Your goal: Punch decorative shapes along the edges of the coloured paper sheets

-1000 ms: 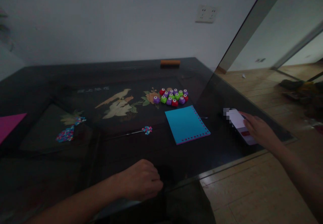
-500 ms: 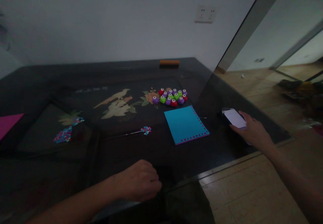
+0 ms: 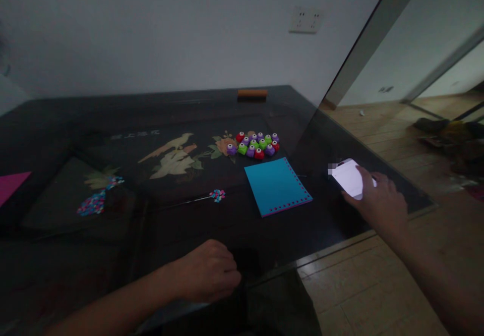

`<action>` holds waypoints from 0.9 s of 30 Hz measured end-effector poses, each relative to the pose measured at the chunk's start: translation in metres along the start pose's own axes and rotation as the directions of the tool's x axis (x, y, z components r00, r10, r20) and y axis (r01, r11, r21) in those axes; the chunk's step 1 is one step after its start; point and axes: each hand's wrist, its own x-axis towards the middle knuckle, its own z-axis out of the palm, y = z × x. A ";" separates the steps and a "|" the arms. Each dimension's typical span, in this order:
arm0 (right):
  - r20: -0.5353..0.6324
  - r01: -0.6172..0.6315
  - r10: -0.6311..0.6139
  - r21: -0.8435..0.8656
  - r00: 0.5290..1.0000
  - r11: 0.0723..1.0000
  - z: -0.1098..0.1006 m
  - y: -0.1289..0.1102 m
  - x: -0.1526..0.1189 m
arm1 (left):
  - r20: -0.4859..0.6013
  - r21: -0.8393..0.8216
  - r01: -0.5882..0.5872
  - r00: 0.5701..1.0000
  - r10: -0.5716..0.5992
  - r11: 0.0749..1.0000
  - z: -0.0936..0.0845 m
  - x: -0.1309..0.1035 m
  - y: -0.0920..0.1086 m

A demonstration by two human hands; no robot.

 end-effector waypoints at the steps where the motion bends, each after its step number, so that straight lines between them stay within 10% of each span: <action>1: -0.016 0.008 -0.008 -0.020 1.000 1.000 -0.001 -0.002 -0.001 | 0.000 0.000 -0.001 1.000 0.001 1.000 0.000 0.000 0.000; 27: -0.011 0.048 -0.049 -0.062 0.999 0.997 0.001 0.000 0.001 | -0.016 -0.002 -0.007 1.000 0.007 1.000 -0.002 0.001 0.001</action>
